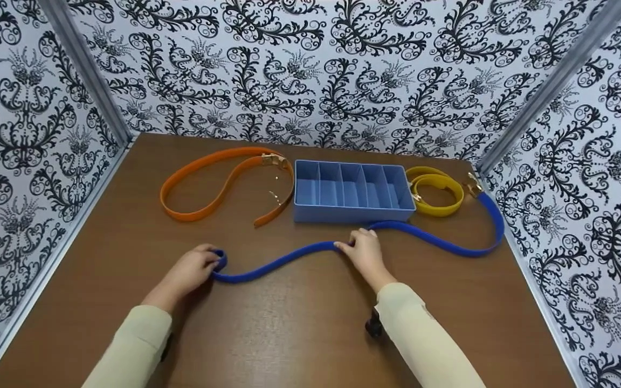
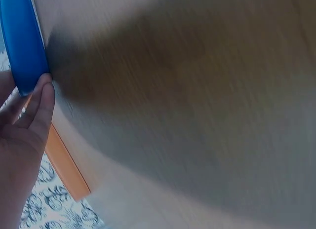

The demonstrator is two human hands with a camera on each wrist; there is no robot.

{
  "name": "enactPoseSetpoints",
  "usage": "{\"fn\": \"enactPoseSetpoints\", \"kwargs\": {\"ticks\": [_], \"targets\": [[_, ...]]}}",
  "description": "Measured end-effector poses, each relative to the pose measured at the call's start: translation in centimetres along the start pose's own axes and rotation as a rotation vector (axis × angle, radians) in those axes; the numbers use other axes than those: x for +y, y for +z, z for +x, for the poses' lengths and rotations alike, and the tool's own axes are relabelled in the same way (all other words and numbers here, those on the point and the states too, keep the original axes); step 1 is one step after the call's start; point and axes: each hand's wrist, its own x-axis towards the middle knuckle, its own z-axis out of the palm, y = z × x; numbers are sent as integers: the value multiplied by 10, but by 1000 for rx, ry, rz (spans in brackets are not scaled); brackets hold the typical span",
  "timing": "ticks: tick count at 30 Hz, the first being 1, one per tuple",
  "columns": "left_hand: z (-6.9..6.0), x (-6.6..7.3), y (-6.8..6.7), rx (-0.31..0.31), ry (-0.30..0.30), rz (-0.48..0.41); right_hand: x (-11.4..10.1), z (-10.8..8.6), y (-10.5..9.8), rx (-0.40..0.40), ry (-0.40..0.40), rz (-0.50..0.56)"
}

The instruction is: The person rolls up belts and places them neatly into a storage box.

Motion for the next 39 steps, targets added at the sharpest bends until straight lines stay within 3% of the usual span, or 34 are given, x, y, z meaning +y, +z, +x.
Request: {"fn": "enactPoseSetpoints", "kwargs": {"ticks": [7,10,14,18,21,26,29,35,39], "targets": [[7,11,6,-24,-84,-3,-16,1,4,-41,160,81],[9,13,7,-33,-116,-7,-29,-2,10,-42,177,151],[11,15,9,-27,-151,-16,-51,-9,16,-76,52,221],[14,19,12,-13,-180,-18,-74,-17,21,-160,-146,245],[17,23,14,1,-194,-9,-90,-24,22,-229,-242,249],[24,33,20,34,-209,1,-112,-34,24,-326,-297,226],[28,38,25,42,-220,2,-121,-39,25,-356,-338,162],[35,52,28,18,-261,9,-129,-43,27,-404,-441,48],[37,59,28,-2,-285,-12,-127,-43,31,-424,-421,42]]}}
